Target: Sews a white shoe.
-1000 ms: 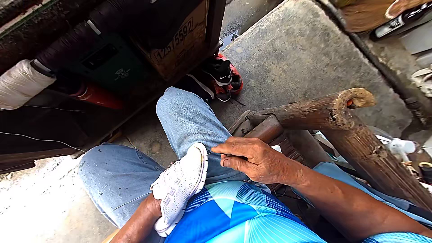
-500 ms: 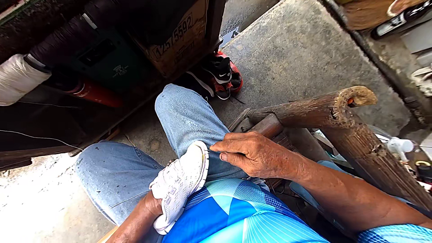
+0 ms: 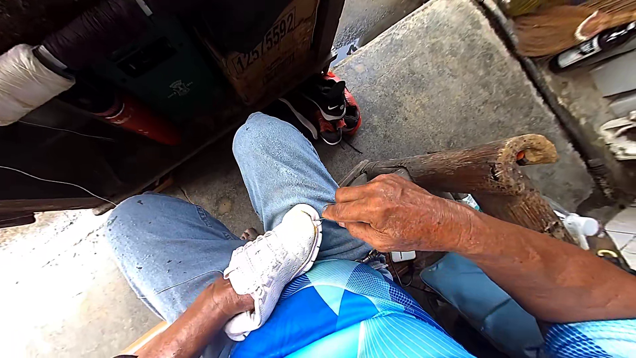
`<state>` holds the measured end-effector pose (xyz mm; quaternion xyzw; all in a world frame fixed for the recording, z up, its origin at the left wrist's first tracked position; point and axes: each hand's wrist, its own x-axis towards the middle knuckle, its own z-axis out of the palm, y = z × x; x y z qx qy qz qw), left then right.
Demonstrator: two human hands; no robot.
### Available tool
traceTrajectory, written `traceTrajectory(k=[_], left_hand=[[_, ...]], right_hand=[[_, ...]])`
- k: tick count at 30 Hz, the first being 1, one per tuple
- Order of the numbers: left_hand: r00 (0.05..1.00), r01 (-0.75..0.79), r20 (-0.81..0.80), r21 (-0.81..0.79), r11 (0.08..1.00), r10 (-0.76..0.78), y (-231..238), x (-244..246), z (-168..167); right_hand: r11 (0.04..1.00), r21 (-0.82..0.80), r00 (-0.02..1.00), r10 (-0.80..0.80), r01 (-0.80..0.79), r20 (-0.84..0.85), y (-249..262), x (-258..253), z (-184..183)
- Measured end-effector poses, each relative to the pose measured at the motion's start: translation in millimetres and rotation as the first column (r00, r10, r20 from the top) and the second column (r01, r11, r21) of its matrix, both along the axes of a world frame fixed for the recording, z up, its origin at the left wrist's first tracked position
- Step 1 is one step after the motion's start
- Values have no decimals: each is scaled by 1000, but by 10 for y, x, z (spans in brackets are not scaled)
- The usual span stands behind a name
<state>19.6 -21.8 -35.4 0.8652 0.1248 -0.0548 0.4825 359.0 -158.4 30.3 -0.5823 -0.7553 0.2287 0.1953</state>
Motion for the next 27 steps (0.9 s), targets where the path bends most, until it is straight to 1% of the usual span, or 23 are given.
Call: traceTrajectory(k=[3,6,9,13,16,19,21,25,27], left_hand=[[999,33,37,81,996,-36,-4,41,5],[996,82,6,123,989,-83,4,183,216],[997,65,-32,46,997,-64,16,195,269],[988,31,-146,-62,998,-40,11,350,365],[981,67,-181,-30,997,-72,23,381,452],[975,66,-209,-42,997,-74,36,409,501],[970,81,-224,-49,995,-90,45,439,499],[973,142,-178,-25,990,-144,58,475,458],[968,151,-197,-42,988,-157,78,493,475]], right_hand=[[999,0,999,42,-42,20,15,21,18],[998,9,998,58,-58,38,29,29,26],[998,13,996,66,-66,54,25,32,26],[997,0,994,76,-76,80,13,30,45],[997,7,991,81,-82,107,6,27,35],[997,26,992,75,-78,106,-8,21,-2],[998,36,994,53,-57,91,-21,12,-23],[997,68,998,22,-26,57,-40,-14,-70],[996,85,1000,0,-1,14,-57,-20,-113]])
